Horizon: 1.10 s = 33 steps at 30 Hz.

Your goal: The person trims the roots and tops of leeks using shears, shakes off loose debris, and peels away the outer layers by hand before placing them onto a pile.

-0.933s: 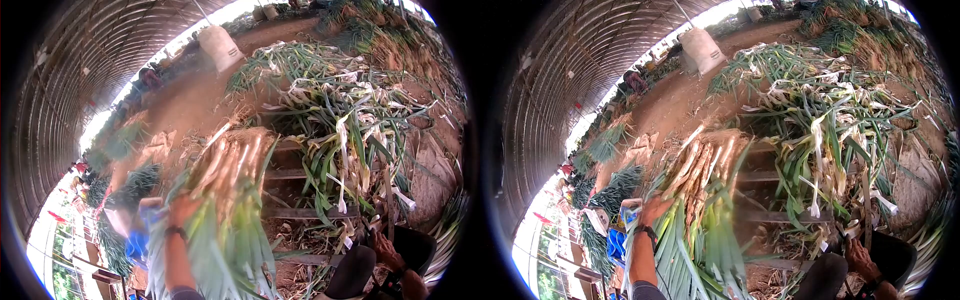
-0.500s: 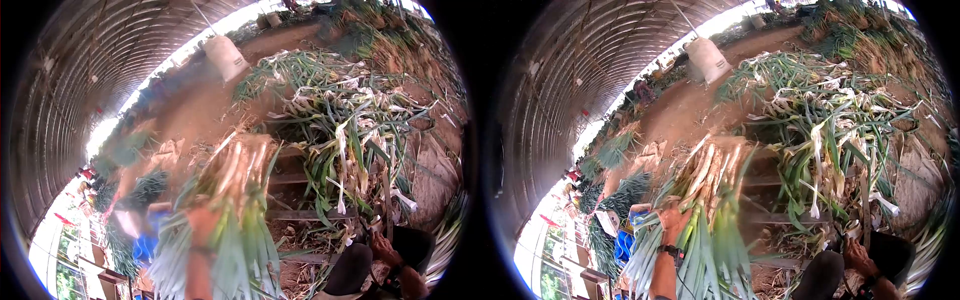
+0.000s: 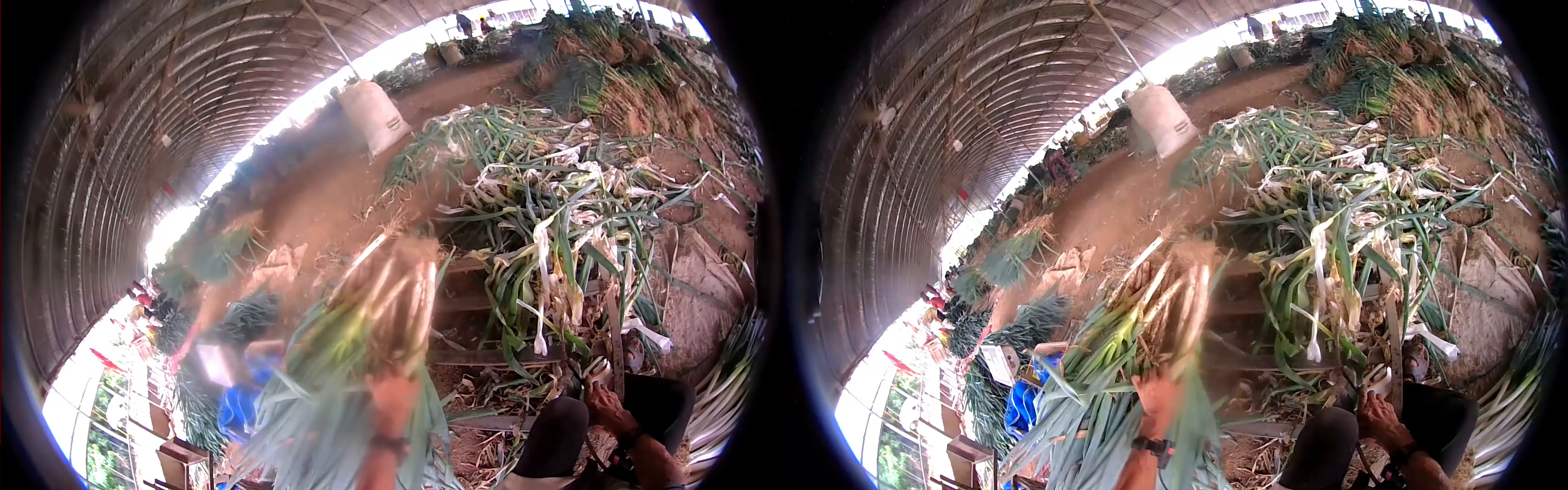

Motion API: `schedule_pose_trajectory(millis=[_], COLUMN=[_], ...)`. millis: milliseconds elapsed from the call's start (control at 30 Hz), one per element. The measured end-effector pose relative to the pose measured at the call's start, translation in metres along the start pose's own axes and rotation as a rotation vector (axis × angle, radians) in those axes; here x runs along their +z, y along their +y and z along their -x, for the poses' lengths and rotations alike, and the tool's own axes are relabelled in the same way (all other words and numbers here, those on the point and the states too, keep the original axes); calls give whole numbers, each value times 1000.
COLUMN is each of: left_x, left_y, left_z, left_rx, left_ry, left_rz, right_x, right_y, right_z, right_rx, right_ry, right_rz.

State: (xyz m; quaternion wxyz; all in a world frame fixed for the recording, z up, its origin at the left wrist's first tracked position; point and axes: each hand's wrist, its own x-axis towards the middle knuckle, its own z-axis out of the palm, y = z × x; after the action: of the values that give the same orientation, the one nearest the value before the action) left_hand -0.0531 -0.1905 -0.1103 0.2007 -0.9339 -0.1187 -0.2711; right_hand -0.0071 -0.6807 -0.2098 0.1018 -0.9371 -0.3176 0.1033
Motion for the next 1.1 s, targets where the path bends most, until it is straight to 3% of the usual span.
schedule_pose_trajectory(millis=[133,167,267,433,567,600,667,733,800,933,1033,1100], left_x=[-16,-15,-36,-55,-76,-76,-99,-71,-75,-30,0,11], left_y=[47,58,90,108,104,101,71,39,19,7,6,9], left_z=[50,61,82,93,74,60,19,3,-25,-43,-57,-71], left_rx=[-24,46,62,86,177,108,428,145,-181,-69,93,86], left_ry=[-247,-68,-46,-77,-428,-507,-148,-252,-299,-139,-96,-202], left_rz=[175,129,198,276,507,606,234,238,450,446,243,267], right_x=[16,21,-24,-6,-3,-1,5,2,-1,-1,1,3], right_y=[5,6,-13,-10,-8,-6,0,1,-3,-4,-5,-6], right_z=[-5,-5,2,-4,-4,-5,-3,-2,-2,-2,-2,-3], right_rx=[3,2,-30,-2,-10,-15,-39,-35,-35,-25,-30,-29], right_ry=[62,74,83,73,50,39,15,35,55,79,94,107], right_rz=[32,59,-38,2,-18,-14,28,11,-16,-40,-34,-25])
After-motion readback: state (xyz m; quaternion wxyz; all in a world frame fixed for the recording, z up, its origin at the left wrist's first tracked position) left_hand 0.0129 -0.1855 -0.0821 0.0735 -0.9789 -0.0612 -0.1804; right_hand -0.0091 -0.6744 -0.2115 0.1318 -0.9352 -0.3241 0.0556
